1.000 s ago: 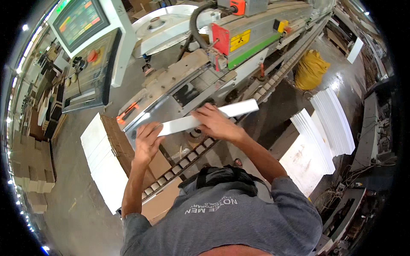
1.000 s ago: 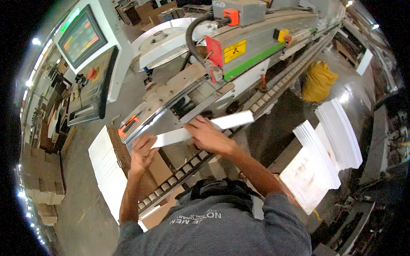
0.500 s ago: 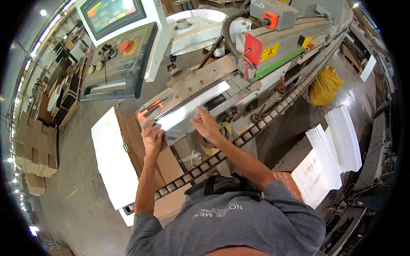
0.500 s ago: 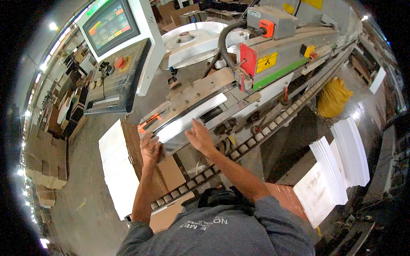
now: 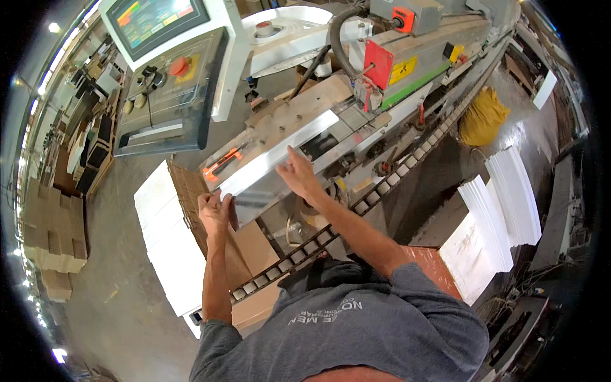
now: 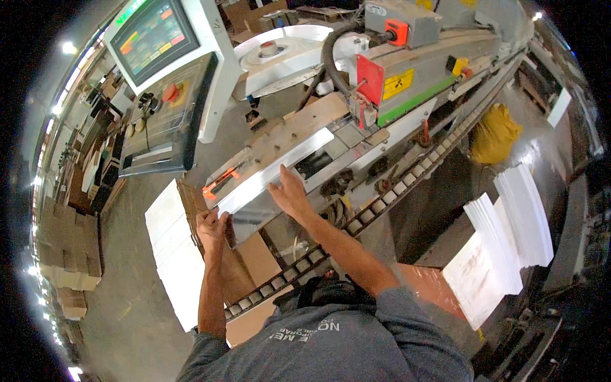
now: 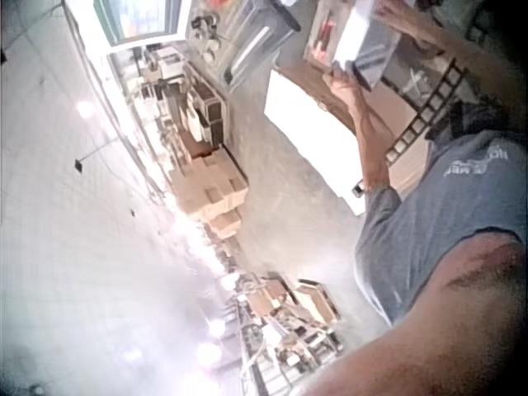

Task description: The person processes white furniture components by feeding them through an edge-banding or trimming machine and stacking the finished pieces on a wooden pallet.

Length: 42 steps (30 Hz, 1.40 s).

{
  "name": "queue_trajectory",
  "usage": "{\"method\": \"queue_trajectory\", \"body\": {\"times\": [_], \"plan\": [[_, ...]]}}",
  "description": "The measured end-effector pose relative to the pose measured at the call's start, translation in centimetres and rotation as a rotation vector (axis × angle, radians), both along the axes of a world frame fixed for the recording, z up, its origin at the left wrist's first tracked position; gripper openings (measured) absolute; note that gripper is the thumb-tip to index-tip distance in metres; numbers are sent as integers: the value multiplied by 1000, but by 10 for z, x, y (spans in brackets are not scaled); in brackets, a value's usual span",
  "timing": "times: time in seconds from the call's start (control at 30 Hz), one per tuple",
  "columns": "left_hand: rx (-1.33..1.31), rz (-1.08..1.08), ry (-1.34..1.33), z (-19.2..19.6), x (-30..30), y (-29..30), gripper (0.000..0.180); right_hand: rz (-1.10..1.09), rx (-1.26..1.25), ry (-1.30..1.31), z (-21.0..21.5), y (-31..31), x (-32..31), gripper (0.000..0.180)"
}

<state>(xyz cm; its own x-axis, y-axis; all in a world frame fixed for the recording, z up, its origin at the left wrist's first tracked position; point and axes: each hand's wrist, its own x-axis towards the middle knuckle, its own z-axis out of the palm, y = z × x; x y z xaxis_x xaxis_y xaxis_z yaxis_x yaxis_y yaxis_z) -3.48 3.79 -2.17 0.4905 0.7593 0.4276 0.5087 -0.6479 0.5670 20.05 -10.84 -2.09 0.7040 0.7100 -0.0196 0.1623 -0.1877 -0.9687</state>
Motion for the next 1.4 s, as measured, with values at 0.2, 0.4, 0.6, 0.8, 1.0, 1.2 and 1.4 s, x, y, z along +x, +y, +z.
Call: {"method": "queue_trajectory", "body": {"times": [0.2,0.4,0.6,0.8,1.0,1.2,1.4], "plan": [[97,11,-21,-10,9,0,33,-97,34,-325,-50,17,14,70],[1,39,-5,-7,55,-20,36,-177,134,-303,-36,2,47,67],[66,-4,7,-13,116,-35,34,-169,67,-220,-30,-20,104,72],[200,-62,-50,-21,184,-52,33,-126,11,-292,-37,-56,158,69],[147,-70,-32,-15,245,-84,30,-108,194,-163,-15,-191,148,49],[161,-159,-109,-30,295,-85,33,-400,-103,-619,-32,-369,162,49],[120,-301,-58,-3,331,-111,26,-642,-764,-761,-8,-551,189,62]]}}
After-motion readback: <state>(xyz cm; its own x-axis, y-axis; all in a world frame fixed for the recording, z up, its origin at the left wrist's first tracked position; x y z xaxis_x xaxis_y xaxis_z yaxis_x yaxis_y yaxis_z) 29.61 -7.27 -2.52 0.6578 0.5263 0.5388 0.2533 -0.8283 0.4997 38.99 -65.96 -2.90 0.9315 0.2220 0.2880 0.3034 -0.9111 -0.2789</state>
